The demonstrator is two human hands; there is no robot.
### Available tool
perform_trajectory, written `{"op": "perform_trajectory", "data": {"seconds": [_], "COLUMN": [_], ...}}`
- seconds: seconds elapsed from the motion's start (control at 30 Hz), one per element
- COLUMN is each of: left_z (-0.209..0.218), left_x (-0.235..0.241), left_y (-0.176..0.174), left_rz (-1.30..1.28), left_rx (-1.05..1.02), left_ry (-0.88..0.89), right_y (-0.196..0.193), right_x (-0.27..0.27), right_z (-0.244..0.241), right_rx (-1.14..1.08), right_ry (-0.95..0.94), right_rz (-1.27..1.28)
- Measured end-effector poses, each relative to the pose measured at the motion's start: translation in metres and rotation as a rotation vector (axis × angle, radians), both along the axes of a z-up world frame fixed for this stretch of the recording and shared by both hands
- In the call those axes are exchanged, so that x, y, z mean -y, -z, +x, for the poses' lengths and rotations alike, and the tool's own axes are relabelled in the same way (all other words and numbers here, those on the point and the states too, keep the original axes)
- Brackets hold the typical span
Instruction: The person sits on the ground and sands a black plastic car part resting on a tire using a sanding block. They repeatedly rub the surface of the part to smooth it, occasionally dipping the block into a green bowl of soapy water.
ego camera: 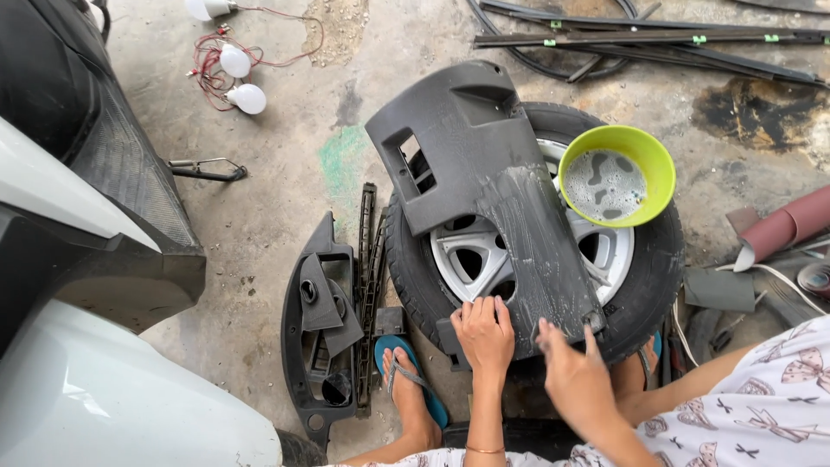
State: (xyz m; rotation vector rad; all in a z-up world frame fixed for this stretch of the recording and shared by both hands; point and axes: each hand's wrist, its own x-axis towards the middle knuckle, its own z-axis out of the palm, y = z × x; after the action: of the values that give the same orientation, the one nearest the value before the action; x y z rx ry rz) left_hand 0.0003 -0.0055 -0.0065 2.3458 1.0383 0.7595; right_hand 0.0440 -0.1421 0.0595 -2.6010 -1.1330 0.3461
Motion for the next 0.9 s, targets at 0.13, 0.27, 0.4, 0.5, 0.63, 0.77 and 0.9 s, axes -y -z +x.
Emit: {"op": "perform_trajectory", "data": {"seconds": [0.13, 0.27, 0.4, 0.5, 0.63, 0.77, 0.9], "left_z": [-0.002, 0.000, 0.001, 0.002, 0.002, 0.000, 0.002], "left_x": [0.001, 0.002, 0.002, 0.001, 0.001, 0.000, -0.001], "left_y": [0.003, 0.001, -0.001, 0.005, 0.005, 0.001, 0.000], "left_rz": [0.009, 0.013, 0.044, 0.035, 0.023, 0.034, 0.053], "left_rx": [-0.006, 0.018, 0.007, -0.009, -0.002, 0.007, 0.018], "left_ry": [-0.015, -0.028, -0.023, -0.026, -0.023, -0.032, -0.035], "right_y": [-0.035, -0.002, 0.026, 0.045, 0.048, 0.028, 0.050], "right_x": [-0.020, -0.019, 0.027, 0.014, -0.039, -0.016, 0.015], "right_z": [0.047, 0.040, -0.018, -0.011, 0.029, 0.005, -0.013], "right_rx": [-0.271, -0.065, 0.158, 0.220, 0.266, 0.205, 0.254], "right_ry": [0.224, 0.043, -0.126, -0.108, -0.077, -0.107, -0.123], "right_rz": [0.277, 0.394, 0.330, 0.362, 0.379, 0.380, 0.368]}}
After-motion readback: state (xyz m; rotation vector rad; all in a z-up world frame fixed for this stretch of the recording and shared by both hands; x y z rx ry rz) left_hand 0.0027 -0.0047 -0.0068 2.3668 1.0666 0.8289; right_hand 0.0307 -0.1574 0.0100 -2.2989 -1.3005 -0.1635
